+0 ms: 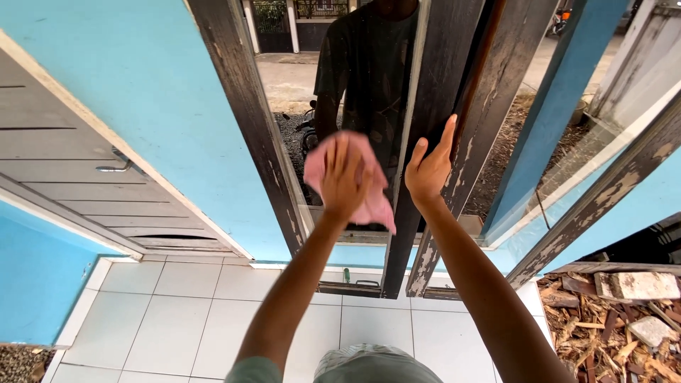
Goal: Cleaning glass window panes using a pink cloth.
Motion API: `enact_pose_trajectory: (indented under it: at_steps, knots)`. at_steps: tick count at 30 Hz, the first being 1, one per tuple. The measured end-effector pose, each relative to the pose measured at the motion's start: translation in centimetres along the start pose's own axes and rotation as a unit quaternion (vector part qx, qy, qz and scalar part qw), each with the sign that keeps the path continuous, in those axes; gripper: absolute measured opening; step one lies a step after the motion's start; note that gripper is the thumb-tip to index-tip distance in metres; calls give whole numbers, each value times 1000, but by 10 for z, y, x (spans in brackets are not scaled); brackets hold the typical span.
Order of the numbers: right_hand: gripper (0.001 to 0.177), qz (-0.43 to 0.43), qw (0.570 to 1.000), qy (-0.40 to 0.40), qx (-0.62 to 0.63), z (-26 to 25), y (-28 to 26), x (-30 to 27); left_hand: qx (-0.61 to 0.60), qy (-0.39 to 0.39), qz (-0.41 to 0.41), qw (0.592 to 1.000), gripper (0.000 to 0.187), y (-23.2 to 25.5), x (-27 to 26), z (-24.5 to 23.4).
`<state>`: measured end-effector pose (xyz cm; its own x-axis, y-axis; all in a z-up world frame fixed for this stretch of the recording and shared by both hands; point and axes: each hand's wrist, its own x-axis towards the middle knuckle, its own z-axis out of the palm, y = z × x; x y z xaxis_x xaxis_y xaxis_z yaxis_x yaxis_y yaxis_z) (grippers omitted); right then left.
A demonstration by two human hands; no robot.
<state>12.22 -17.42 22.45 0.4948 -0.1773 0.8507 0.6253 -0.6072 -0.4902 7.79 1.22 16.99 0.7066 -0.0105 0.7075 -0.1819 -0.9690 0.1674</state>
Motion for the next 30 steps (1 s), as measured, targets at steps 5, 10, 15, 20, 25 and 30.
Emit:
enact_pose_trajectory:
  at_steps: [5,10,15,20,25,30]
  knots:
    - [60,-5,1000,-5,-2,1,0,1,43,144,-30,988,78,-9,149,-62]
    - [59,4,1000,-13,-11,-1,1,0,55,183,-62,980,73,-2,184,-118]
    - [57,-6,1000,0,-15,1,1,-1,72,215,-44,973,63,-13,149,-100]
    - [57,-11,1000,4,-16,4,3,-3,94,189,-58,976,65,-27,91,-63]
    - [58,-3,999,0,-33,6,8,-5,69,163,-61,982,67,-45,18,-9]
    - [58,11,999,11,-29,9,8,-5,71,99,-63,991,64,-65,-65,49]
